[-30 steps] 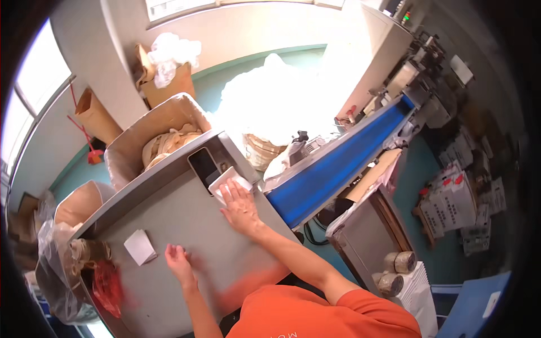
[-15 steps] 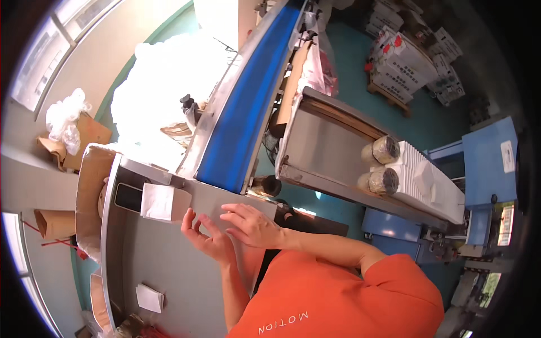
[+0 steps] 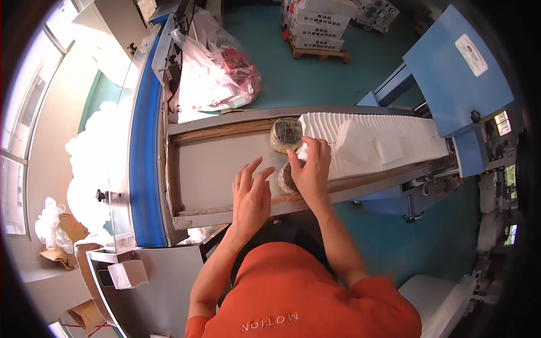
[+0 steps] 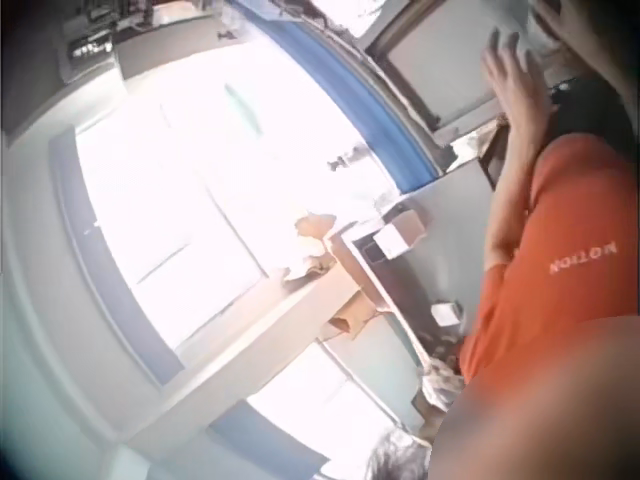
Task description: Inspect and organize folded paper filters on a production line.
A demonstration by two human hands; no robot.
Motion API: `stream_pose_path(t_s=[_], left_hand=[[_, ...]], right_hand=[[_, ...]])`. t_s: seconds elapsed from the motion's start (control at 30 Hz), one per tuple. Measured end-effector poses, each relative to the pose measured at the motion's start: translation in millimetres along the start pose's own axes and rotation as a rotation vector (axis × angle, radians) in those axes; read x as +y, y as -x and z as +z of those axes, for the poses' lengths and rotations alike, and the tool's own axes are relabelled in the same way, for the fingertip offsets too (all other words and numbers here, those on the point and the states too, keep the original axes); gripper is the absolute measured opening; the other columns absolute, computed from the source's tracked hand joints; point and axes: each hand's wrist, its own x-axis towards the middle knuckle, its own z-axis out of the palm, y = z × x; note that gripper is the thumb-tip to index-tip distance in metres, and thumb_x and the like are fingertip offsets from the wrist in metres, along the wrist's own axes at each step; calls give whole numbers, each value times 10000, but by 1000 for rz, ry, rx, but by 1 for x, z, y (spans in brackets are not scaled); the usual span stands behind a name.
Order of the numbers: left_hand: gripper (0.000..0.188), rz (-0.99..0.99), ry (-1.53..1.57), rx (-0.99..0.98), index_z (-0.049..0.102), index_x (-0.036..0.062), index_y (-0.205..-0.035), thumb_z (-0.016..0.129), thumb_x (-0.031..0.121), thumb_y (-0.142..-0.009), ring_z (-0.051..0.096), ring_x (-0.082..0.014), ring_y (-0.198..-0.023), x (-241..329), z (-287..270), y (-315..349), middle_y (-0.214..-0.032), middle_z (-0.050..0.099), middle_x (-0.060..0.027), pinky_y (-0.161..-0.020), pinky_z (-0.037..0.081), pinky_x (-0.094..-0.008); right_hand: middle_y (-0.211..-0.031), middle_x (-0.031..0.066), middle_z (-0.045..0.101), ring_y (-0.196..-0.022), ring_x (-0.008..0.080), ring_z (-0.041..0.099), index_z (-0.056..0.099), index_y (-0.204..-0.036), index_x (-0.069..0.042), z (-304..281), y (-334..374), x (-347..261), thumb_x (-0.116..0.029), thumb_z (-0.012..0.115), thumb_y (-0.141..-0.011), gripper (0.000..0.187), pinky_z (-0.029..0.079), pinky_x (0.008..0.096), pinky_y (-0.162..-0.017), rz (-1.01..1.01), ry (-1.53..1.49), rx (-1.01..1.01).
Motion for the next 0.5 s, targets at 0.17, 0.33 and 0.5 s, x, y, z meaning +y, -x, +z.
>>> stream_pose_path(t_s=[0.17,0.33,0.5], left_hand=[[632,112,-50,-182,538,162,-1337,625,-1,-732,398,-359,-1336,-34,58,-100,-1490,390,-124,-1033,359,-482],[619,7,-91,-294,606,191,-1251,778,113,-662,549,-354,-1165,-47,60,-113,-1417,445,-97,-931,470,-448],[632,-71,-133,-152,624,163,-1214,849,134,-624,599,-309,-975,-46,58,-92,-1289,500,-116,-807,516,-423]], right_hand=[[-1006,140,505,-977,340,534,492,-1010,-42,21,-27,28,-12,684,-744,329,440,457,-802,123,189,-175],[-1005,139,504,-966,328,536,489,-1010,-39,20,-31,43,-18,686,-751,326,444,433,-794,156,165,-132],[-1012,136,499,-962,326,534,489,-1043,-33,24,-32,36,-36,706,-763,354,439,431,-797,163,257,-116]])
